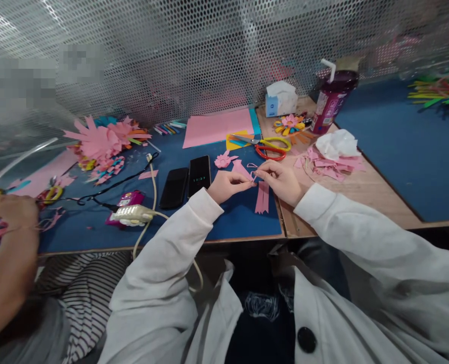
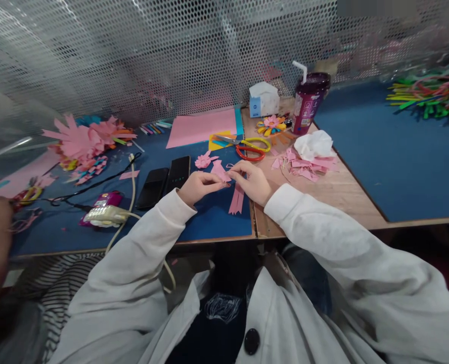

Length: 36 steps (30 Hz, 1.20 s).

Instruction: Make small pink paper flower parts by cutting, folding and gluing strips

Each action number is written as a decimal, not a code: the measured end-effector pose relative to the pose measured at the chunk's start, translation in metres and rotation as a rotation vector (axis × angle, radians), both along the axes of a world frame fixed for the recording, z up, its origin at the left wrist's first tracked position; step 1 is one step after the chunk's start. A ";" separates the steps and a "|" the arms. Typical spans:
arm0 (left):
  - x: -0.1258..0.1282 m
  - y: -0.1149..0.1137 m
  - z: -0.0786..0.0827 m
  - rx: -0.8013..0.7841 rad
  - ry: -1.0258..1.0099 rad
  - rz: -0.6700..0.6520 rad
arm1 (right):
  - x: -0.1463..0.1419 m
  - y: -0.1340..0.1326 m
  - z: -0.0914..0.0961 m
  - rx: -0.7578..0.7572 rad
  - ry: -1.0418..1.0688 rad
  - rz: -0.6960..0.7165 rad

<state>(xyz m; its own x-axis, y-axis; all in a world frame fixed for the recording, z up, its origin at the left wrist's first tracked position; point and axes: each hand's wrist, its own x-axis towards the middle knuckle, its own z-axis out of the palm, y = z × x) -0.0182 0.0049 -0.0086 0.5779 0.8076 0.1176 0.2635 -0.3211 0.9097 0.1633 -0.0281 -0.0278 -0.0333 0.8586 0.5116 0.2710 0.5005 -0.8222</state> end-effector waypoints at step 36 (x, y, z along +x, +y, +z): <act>-0.014 0.039 -0.003 -0.125 -0.185 0.512 | 0.017 0.088 -0.018 0.091 -0.663 -0.322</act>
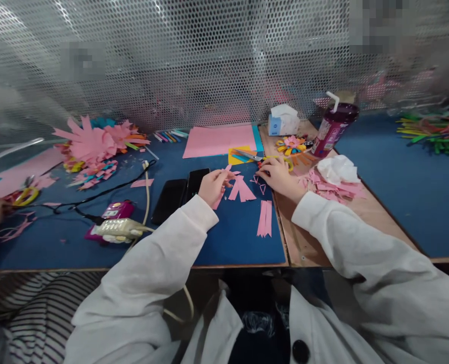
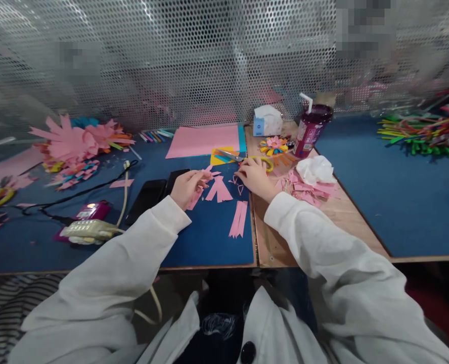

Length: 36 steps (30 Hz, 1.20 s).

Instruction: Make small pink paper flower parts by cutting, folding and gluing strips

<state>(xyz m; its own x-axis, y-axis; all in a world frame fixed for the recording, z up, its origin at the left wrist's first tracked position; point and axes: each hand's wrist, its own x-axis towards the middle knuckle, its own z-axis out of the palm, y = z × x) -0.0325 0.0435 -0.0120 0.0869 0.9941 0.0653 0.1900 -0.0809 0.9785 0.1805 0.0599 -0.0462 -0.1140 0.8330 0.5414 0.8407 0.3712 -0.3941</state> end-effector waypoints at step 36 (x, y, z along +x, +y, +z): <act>-0.041 0.024 -0.006 0.556 0.962 -0.345 | 0.000 -0.018 -0.001 0.207 -0.044 0.227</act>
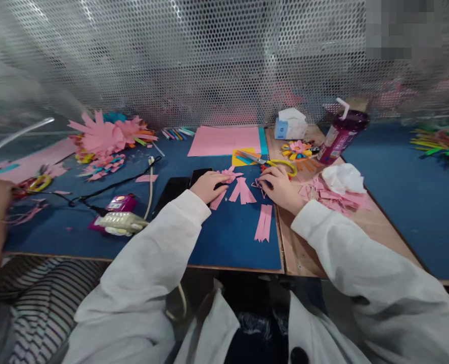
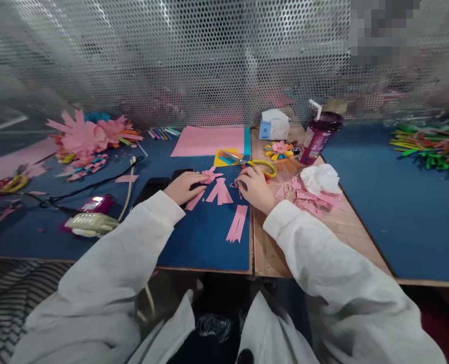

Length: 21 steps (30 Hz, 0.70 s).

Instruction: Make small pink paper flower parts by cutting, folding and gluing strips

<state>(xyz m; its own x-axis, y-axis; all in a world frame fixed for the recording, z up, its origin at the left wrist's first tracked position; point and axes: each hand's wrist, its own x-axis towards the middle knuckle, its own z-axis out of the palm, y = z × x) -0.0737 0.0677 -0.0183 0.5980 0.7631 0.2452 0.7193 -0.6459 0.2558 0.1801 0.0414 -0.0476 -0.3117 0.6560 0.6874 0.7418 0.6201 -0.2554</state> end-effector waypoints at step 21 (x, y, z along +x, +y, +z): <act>0.034 -0.026 0.000 -0.122 0.114 0.048 | -0.005 -0.004 0.003 -0.013 -0.023 0.036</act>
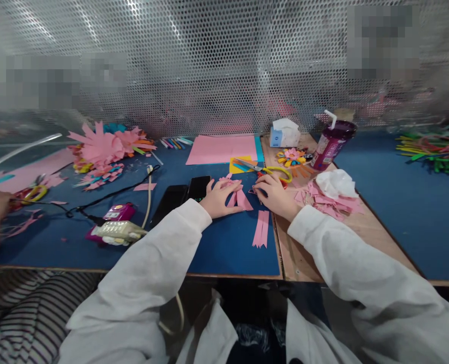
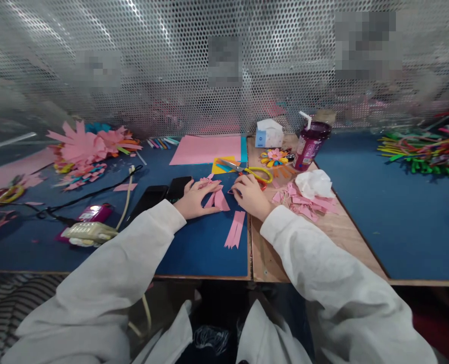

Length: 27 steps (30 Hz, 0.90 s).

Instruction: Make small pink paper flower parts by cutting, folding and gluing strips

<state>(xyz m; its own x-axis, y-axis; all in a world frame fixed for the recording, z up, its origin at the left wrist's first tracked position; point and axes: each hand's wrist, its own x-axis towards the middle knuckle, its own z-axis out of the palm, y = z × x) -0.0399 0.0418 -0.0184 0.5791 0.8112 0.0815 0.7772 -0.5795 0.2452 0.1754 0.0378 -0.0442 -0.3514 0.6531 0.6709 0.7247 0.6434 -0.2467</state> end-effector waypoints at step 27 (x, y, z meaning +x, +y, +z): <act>-0.055 0.004 0.031 -0.098 0.318 0.085 | 0.002 0.003 -0.006 -0.043 0.037 0.030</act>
<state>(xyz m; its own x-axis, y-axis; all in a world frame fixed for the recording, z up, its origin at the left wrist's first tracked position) -0.0948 0.0457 0.0130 0.4929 0.8528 -0.1725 0.8683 -0.4949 0.0344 0.1773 0.0408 -0.0497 -0.3467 0.6711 0.6553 0.6951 0.6529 -0.3009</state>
